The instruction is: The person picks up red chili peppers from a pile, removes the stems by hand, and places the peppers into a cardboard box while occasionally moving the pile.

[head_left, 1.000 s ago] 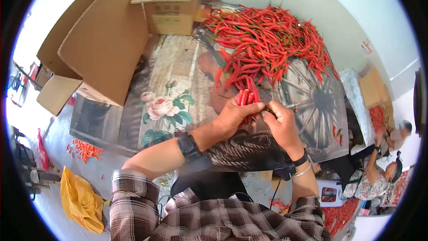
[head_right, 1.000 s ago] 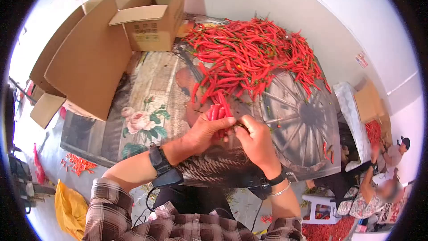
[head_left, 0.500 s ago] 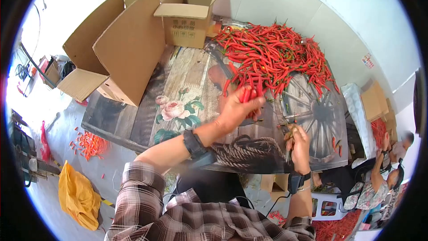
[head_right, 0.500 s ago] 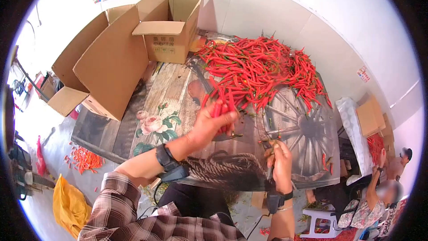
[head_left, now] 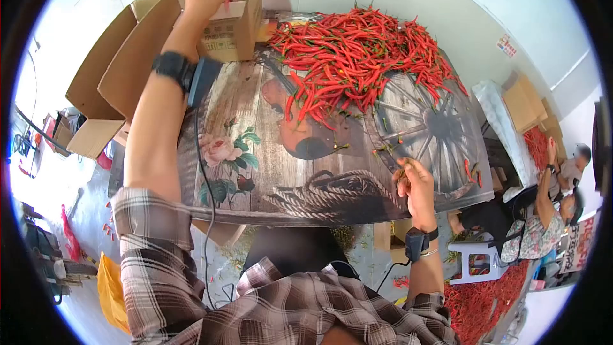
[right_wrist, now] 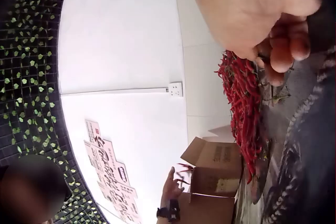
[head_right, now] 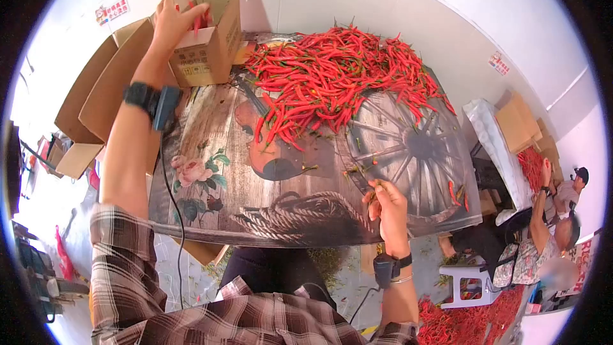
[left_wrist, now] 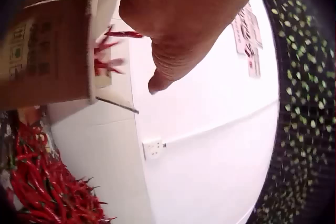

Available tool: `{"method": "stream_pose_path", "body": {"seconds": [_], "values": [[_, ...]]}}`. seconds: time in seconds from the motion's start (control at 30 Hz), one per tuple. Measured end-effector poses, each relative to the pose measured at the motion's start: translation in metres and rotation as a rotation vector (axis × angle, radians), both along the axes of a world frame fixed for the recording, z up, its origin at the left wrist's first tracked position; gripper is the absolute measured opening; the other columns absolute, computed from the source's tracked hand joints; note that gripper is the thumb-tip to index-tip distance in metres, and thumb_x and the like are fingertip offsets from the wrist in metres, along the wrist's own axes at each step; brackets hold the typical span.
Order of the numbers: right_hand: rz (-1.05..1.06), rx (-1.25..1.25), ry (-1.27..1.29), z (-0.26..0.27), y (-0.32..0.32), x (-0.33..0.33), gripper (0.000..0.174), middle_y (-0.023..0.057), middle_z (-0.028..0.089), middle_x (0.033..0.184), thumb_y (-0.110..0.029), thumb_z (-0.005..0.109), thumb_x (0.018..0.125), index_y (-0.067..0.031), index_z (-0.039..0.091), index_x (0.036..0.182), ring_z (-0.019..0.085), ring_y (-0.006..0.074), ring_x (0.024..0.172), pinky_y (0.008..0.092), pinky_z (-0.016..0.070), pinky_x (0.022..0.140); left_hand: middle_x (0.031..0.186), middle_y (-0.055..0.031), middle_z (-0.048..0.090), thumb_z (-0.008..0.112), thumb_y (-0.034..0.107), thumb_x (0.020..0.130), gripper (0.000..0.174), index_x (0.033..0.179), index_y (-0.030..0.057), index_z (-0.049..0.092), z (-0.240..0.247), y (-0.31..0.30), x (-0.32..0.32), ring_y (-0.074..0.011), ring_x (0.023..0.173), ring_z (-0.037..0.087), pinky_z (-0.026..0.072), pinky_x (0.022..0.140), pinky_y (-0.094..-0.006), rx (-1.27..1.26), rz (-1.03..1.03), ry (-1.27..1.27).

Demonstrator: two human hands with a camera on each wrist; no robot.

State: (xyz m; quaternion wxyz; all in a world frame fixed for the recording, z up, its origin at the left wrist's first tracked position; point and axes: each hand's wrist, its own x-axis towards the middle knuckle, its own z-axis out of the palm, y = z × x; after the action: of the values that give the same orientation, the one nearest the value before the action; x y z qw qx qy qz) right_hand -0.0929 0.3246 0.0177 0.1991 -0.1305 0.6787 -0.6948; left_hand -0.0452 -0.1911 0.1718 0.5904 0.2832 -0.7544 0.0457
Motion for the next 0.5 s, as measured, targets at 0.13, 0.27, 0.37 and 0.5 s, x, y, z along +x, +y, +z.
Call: {"method": "stream_pose_path", "body": {"seconds": [0.13, 0.27, 0.37, 0.5], "values": [[-0.078, 0.166, 0.138, 0.009, -0.004, -0.01, 0.022, 0.005, 0.062, 0.08, -0.012, 0.05, 0.093, 0.0011, 0.059, 0.109, 0.052, 0.0077, 0.052, 0.0216, 0.041, 0.048, 0.112, -0.01, 0.059, 0.063, 0.033, 0.085, 0.054, 0.124, -0.0028, 0.051, -0.019, 0.08, 0.02, -0.0199, 0.094, 0.061, 0.0477, 0.084, -0.0335, 0.15, -0.648, 0.106], [-0.129, 0.381, 0.513, 0.017, -0.016, -0.045, 0.019, 0.0042, 0.062, 0.083, -0.011, 0.053, 0.092, 0.0014, 0.061, 0.104, 0.054, 0.0089, 0.056, 0.0234, 0.0423, 0.051, 0.08, -0.0045, 0.062, 0.054, 0.032, 0.093, 0.035, 0.106, -0.0004, 0.06, -0.057, 0.181, 0.033, -0.0094, 0.063, 0.055, 0.0405, 0.051, -0.0204, 1.006, -1.348, 0.078], [-0.073, 0.449, 0.622, 0.029, -0.043, -0.066, 0.018, 0.0072, 0.059, 0.074, -0.013, 0.057, 0.088, 0.003, 0.062, 0.095, 0.055, 0.0126, 0.056, 0.0277, 0.0425, 0.053, 0.061, 0.0008, 0.054, 0.051, 0.035, 0.094, 0.037, 0.092, -0.0004, 0.062, -0.094, 0.219, 0.024, -0.0038, 0.044, 0.039, 0.028, 0.04, -0.0196, 1.594, -1.531, 0.158], [0.013, 0.606, 0.775, 0.019, -0.077, -0.104, 0.025, 0.0131, 0.056, 0.064, -0.022, 0.063, 0.082, 0.0031, 0.061, 0.081, 0.056, 0.0218, 0.056, 0.0348, 0.042, 0.054, 0.059, 0.0019, 0.049, 0.051, 0.036, 0.094, 0.036, 0.084, 0.0032, 0.059, -0.129, 0.227, 0.012, -0.0042, 0.042, 0.032, 0.0219, 0.039, -0.0201, 1.857, -1.568, 0.29]]}}
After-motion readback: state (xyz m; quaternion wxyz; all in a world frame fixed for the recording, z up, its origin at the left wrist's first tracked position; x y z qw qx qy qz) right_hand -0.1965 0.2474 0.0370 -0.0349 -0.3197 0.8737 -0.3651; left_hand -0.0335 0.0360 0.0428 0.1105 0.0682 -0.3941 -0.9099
